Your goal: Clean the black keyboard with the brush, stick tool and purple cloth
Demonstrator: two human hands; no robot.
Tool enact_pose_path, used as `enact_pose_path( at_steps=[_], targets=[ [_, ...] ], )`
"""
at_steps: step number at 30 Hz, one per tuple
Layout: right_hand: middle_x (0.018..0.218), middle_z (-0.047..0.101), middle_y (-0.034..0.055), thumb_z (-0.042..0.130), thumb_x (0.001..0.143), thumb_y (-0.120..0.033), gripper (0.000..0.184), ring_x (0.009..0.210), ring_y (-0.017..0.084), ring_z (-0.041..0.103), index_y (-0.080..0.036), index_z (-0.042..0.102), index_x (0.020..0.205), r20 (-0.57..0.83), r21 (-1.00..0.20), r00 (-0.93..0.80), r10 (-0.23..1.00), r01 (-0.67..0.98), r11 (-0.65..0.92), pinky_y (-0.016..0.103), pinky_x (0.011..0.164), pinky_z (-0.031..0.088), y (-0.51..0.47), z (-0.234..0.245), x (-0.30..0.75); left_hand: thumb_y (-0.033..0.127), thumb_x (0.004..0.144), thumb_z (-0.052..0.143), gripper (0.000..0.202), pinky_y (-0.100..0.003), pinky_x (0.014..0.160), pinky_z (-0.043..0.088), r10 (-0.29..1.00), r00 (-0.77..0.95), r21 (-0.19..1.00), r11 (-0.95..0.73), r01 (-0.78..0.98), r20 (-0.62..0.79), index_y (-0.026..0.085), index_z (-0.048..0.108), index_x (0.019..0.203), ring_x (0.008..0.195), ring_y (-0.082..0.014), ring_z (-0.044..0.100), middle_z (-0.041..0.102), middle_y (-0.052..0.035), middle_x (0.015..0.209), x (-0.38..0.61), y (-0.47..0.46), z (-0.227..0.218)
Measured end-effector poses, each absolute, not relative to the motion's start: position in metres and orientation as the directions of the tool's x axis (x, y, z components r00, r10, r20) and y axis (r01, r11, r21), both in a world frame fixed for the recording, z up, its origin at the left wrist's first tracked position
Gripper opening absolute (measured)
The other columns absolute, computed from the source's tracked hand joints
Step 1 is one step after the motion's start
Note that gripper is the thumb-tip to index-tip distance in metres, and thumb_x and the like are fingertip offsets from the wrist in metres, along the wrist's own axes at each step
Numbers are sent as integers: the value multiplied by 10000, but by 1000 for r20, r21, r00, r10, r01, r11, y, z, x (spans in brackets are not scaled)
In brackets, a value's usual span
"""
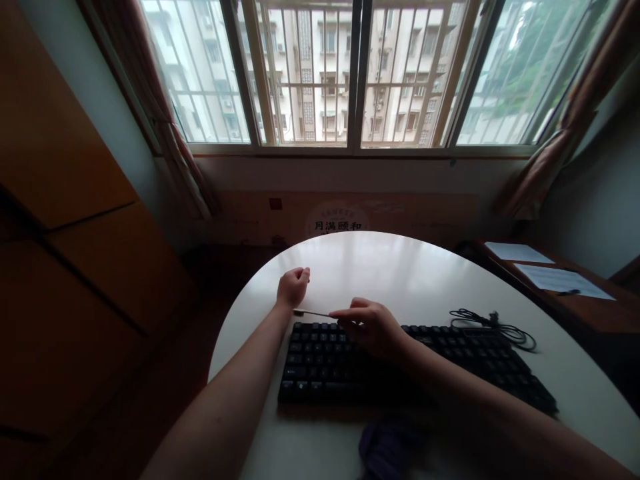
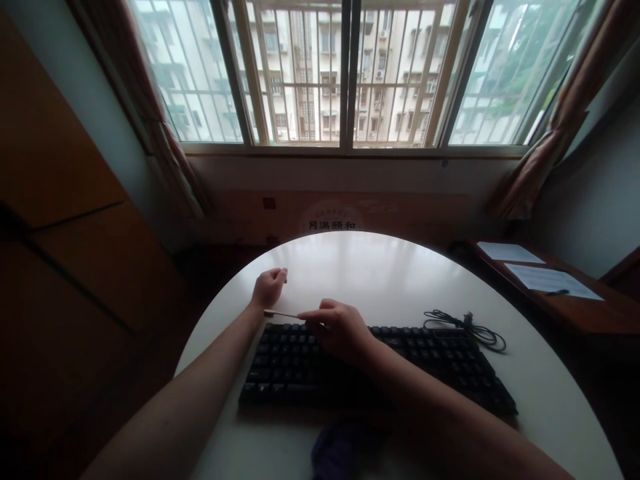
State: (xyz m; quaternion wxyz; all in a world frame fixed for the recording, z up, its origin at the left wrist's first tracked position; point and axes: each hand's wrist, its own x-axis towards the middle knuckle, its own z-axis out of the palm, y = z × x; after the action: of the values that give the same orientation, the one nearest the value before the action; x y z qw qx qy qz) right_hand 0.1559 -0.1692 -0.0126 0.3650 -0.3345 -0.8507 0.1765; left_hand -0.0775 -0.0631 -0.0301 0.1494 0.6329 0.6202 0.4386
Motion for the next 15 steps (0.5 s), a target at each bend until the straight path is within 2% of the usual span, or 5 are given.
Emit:
enact_pose_path(
  at_steps=[5, 10, 15],
  targets=[
    [840, 619, 29, 563, 968, -280, 288, 693, 109, 573, -340, 732, 1193, 495, -573, -513, 702, 415, 707, 218, 647, 425, -174, -25, 157, 458, 865, 454, 392, -285, 602, 354, 923, -165, 747, -167, 643, 348, 213, 549, 574, 583, -169, 531, 546, 14, 529, -76, -63, -28],
    [846, 635, 29, 596, 930, -226, 295, 725, 122, 591, -316, 746, 1168, 413, -625, -520, 747, 435, 648, 228, 680, 445, -171, -22, 155, 453, 862, 467, 382, -288, 592, 336, 933, -139, 738, -166, 654, 333, 210, 567, 586, 573, -168, 521, 535, 16, 522, -74, -66, -28],
    [878, 659, 41, 627, 906, -193, 302, 782, 140, 608, -308, 758, 1152, 397, -649, -509, 763, 432, 626, 250, 736, 471, -165, -25, 157, 437, 853, 512, 356, -290, 602, 330, 942, -85, 714, -184, 675, 324, 208, 606, 596, 583, -171, 520, 549, 16, 524, -75, -67, -29]
  ],
)
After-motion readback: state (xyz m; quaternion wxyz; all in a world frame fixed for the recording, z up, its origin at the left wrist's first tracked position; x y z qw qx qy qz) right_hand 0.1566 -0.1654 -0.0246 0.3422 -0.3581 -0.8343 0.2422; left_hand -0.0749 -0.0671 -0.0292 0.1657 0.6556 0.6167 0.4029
